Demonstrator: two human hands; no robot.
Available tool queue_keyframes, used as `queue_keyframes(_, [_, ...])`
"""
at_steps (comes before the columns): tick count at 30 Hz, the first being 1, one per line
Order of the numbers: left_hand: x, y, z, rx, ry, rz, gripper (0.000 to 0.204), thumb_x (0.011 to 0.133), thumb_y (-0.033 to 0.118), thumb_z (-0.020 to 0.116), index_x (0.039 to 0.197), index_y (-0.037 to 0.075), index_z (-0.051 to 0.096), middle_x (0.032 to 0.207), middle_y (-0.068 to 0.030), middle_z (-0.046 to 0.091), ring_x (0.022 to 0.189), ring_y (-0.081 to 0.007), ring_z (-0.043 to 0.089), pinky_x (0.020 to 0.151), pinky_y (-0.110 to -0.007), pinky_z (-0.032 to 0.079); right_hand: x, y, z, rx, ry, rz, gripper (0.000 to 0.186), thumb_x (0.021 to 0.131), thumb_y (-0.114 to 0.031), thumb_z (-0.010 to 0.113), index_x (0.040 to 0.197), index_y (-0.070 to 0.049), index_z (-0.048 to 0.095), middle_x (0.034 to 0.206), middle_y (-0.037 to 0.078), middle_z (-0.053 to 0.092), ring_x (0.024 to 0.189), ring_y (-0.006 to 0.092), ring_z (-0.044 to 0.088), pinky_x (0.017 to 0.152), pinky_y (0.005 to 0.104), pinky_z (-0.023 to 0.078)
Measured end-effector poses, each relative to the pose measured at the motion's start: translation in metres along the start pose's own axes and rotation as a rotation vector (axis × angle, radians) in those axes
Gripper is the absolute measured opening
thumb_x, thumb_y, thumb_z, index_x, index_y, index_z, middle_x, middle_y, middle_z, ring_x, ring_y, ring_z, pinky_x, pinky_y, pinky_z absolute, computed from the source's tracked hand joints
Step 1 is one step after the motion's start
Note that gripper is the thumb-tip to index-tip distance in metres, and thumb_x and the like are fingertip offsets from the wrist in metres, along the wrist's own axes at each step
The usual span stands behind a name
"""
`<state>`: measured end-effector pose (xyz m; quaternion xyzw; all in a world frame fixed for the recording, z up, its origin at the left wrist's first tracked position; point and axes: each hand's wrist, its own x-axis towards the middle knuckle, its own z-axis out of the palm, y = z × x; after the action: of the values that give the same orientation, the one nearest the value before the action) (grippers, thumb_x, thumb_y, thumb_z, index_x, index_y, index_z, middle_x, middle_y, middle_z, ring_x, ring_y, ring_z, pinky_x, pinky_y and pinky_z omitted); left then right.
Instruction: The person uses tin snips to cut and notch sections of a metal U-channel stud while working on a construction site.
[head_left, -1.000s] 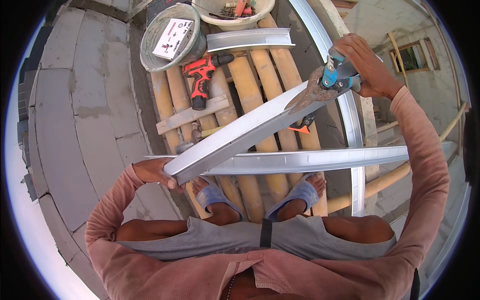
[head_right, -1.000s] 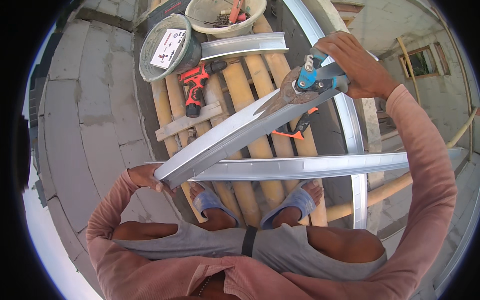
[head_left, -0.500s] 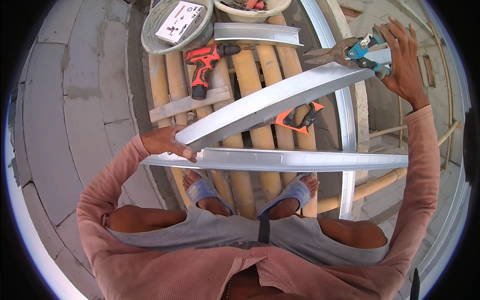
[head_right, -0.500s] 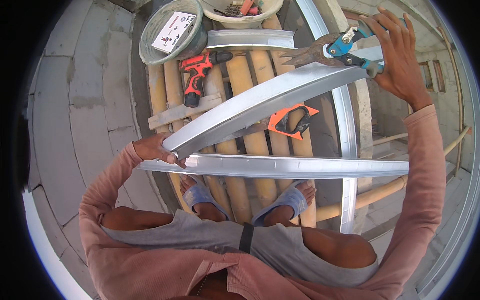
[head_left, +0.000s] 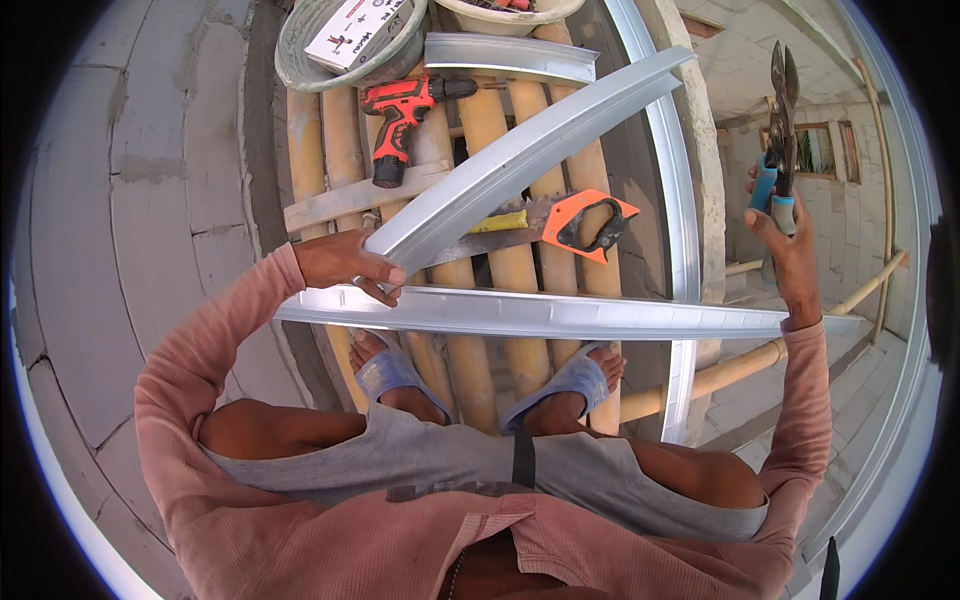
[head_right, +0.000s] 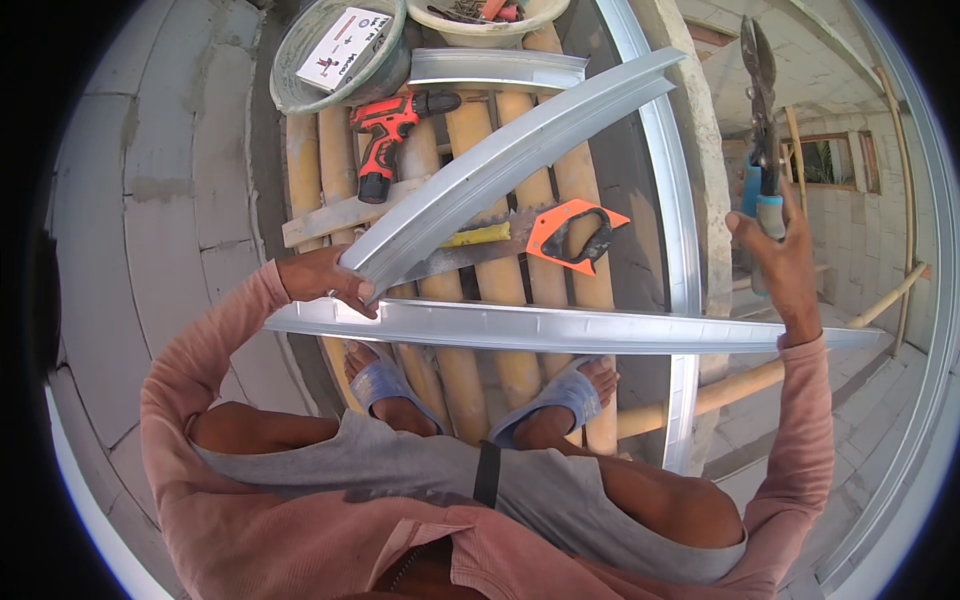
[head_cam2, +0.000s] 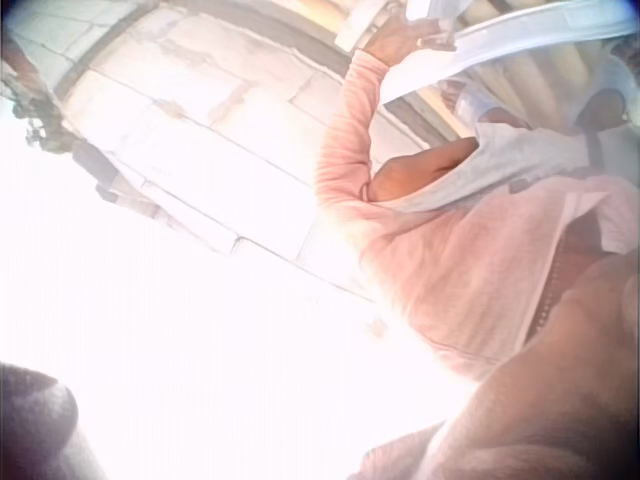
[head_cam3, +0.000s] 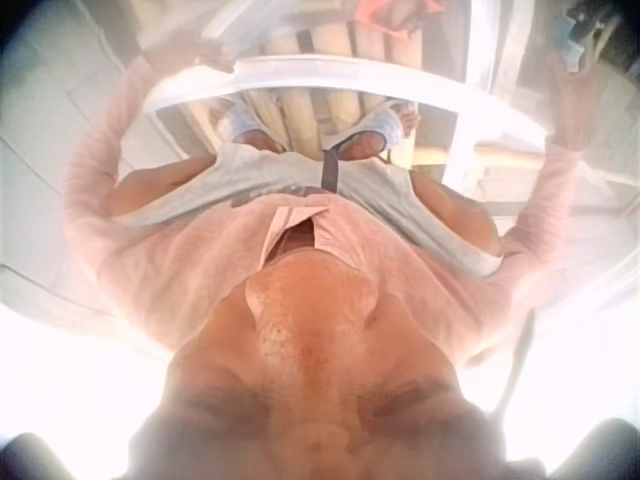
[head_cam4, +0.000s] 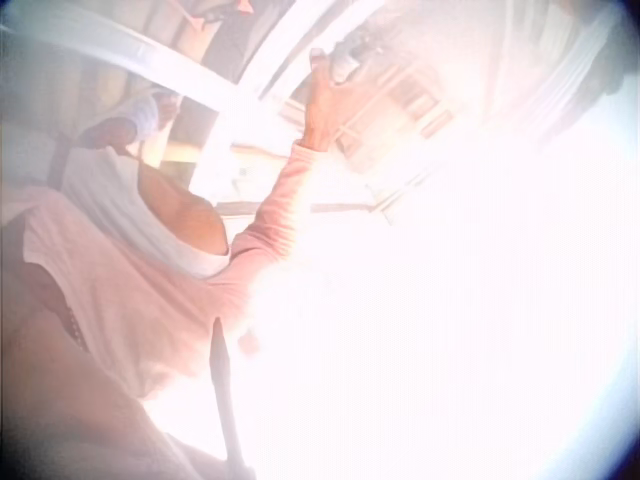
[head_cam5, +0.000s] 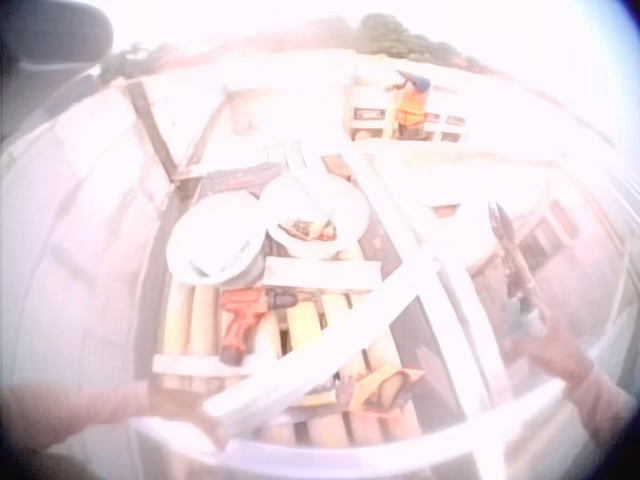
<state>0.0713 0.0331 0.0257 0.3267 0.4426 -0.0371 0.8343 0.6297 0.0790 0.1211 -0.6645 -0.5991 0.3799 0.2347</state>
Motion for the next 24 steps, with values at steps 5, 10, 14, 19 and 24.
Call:
queue_keyframes(5, [0.014, 0.019, 0.009, -0.151, 0.015, -0.006, 0.076, 0.088, 0.031, 0.082, 0.142, -0.007, 0.045, 0.121, -0.0186, 0.06, 0.102, -0.0274, 0.07, 0.098, -0.042, 0.061, -0.076, -0.007, 0.095, 0.636, -0.388, 0.534, 0.056, 0.084, -0.009, 0.075, 0.136, 0.001, 0.059, 0.127, 0.01, 0.068, 0.112, 0.0203, 0.066, 0.103, 0.0374, 0.05])
queue_keyframes(10, [0.037, 0.007, 0.006, -0.311, -0.151, -0.05, 0.065, 0.091, 0.031, 0.076, 0.137, -0.006, 0.049, 0.113, -0.0207, 0.065, 0.104, -0.0318, 0.071, 0.101, -0.049, 0.059, -0.108, -0.004, 0.161, 0.672, -0.837, 0.6, 0.047, 0.085, -0.019, 0.069, 0.128, -0.001, 0.062, 0.116, 0.006, 0.068, 0.102, 0.0162, 0.062, 0.097, 0.0329, 0.047])
queue_keyframes(14, [0.048, 0.0, 0.004, -0.376, -0.175, -0.054, 0.06, 0.092, 0.03, 0.073, 0.135, -0.005, 0.051, 0.113, -0.0212, 0.066, 0.103, -0.0322, 0.071, 0.102, -0.052, 0.058, -0.107, -0.02, 0.187, 0.472, -0.95, 0.584, 0.046, 0.085, -0.028, 0.069, 0.124, -0.005, 0.059, 0.107, 0.004, 0.063, 0.1, 0.0158, 0.058, 0.094, 0.0322, 0.045])
queue_keyframes(19, [0.05, 0.002, 0.007, -0.309, -0.157, -0.065, 0.069, 0.09, 0.034, 0.076, 0.138, -0.007, 0.047, 0.114, -0.0203, 0.064, 0.105, -0.0312, 0.069, 0.102, -0.049, 0.059, -0.096, -0.023, 0.2, 0.275, -0.97, 0.455, 0.046, 0.086, -0.032, 0.071, 0.124, -0.009, 0.056, 0.108, 0.004, 0.06, 0.099, 0.0165, 0.056, 0.09, 0.0327, 0.045])
queue_keyframes(24, [0.047, 0.001, 0.006, -0.239, -0.116, -0.059, 0.07, 0.09, 0.038, 0.077, 0.136, -0.007, 0.05, 0.115, -0.0197, 0.064, 0.108, -0.0315, 0.069, 0.102, -0.049, 0.059, -0.096, -0.033, 0.206, 0.218, -0.993, 0.464, 0.079, 0.082, -0.044, 0.068, 0.146, -0.004, 0.046, 0.118, 0.015, 0.063, 0.114, 0.0288, 0.057, 0.103, 0.0362, 0.041])
